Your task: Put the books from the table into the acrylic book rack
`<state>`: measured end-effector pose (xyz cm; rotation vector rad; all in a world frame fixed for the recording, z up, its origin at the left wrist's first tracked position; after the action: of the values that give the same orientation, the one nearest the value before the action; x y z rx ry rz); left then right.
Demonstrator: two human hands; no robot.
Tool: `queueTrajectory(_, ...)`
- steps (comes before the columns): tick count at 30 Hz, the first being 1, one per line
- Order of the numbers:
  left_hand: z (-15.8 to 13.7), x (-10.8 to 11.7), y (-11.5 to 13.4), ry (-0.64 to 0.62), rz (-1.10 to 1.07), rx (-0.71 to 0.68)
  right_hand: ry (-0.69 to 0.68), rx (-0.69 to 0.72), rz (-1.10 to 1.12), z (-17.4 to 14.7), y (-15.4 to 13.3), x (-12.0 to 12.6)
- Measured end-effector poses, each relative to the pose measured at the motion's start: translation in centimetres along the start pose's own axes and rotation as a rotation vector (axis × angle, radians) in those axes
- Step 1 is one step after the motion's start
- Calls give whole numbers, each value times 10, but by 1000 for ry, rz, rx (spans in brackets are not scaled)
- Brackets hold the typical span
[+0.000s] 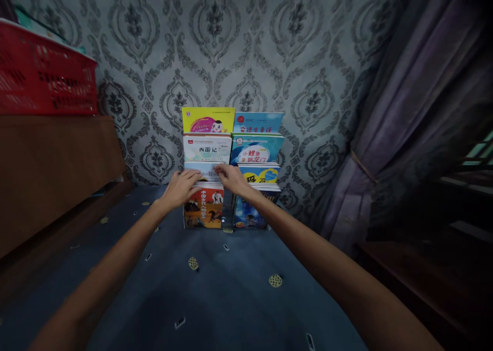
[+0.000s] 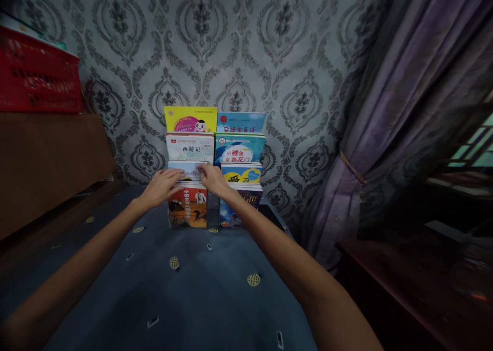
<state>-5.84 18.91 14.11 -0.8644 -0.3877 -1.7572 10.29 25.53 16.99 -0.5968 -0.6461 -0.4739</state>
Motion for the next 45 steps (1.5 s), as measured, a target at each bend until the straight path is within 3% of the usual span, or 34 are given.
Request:
queueTrajectory(13, -4, 0, 1, -12, 10, -6, 16, 18, 13, -7, -1, -1)
queueTrajectory(37, -13, 22, 6, 89, -1, -24, 22, -16, 39, -28, -13, 3)
queueTrajectory(45, -1, 37, 15, 186, -31, -5, 117, -21, 114, -32, -10, 12)
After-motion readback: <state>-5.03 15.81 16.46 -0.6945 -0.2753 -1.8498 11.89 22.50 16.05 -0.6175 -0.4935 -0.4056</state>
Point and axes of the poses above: each hand's wrist, its own z-axis towards the middle knuckle, its own x-axis out of the back of the hand, y = z × x, the point moved 6 cm from there along z, towards the middle knuckle, and after that the axes turned 9 degrees about y, right-handed, at the moved point
